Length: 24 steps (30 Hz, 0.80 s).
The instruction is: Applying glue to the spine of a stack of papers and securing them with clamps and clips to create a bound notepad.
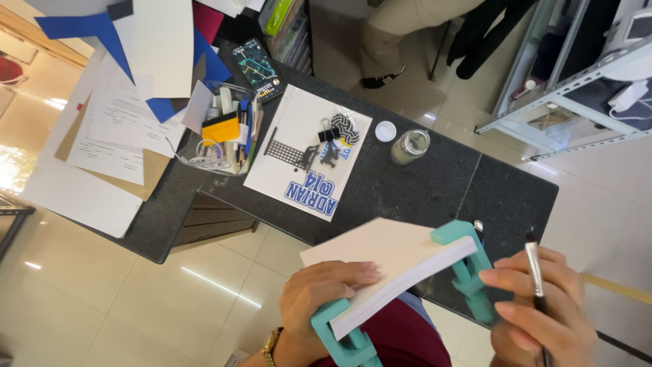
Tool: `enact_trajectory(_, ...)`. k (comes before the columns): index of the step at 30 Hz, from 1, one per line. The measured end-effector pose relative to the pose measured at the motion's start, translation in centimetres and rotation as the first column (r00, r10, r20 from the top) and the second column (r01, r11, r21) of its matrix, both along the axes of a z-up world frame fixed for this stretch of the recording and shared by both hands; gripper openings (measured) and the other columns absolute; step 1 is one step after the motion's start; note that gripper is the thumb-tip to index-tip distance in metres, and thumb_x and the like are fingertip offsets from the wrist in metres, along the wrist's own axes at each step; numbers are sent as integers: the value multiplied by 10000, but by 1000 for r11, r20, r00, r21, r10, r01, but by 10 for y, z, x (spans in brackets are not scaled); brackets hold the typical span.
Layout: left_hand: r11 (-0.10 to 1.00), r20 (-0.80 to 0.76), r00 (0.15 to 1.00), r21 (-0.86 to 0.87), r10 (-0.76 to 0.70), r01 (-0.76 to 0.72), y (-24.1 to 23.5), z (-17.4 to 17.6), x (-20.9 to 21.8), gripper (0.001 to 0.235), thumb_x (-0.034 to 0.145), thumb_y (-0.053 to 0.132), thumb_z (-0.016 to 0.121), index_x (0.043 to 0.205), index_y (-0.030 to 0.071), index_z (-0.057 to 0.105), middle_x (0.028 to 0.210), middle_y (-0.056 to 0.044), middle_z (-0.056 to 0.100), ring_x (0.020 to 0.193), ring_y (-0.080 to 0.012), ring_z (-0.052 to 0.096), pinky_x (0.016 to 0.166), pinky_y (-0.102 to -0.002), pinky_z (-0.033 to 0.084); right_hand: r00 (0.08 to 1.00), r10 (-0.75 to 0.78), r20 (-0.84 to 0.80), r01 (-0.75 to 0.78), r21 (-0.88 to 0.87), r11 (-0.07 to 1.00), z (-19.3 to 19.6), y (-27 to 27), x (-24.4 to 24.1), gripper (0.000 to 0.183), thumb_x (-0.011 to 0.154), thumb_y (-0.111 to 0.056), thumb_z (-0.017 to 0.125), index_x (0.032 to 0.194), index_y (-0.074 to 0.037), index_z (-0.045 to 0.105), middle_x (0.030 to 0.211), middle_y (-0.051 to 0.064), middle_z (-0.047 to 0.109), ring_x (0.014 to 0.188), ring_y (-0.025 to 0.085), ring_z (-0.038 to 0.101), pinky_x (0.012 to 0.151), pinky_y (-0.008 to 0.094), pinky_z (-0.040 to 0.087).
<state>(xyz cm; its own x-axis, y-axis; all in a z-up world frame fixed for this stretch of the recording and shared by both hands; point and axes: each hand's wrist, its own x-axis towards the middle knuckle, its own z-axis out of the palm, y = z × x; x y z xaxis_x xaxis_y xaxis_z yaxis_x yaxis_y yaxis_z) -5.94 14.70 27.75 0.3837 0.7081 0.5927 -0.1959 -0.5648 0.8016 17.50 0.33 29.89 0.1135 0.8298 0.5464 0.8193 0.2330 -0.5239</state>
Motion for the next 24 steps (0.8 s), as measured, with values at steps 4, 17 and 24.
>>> enact_trajectory(4,999,-19,1000,-48,-10,9,-3,1,2,217,1053,303,592,1028,99,521,1001,-105,769,936,-297,823,721,-364,689,993,72,96,-79,74,994,21,35,-17,382,754,-347,838,858,-143,533,1049,108,744,1049,314,718,969,551,560)
enact_trajectory(17,983,-26,996,164,-80,83,4,7,-6,183,1083,161,494,952,47,553,967,-108,771,905,-334,830,668,-368,639,893,422,156,-393,-187,900,56,68,-35,131,931,-110,657,843,-154,571,898,77,718,895,238,755,859,509,488)
enact_trajectory(24,982,6,994,156,-111,109,7,5,-8,197,1084,195,528,979,32,562,977,-114,765,886,-342,830,690,-384,666,921,383,70,-361,-216,907,57,68,-43,306,841,-97,787,741,-131,500,1003,88,774,825,240,729,789,468,495)
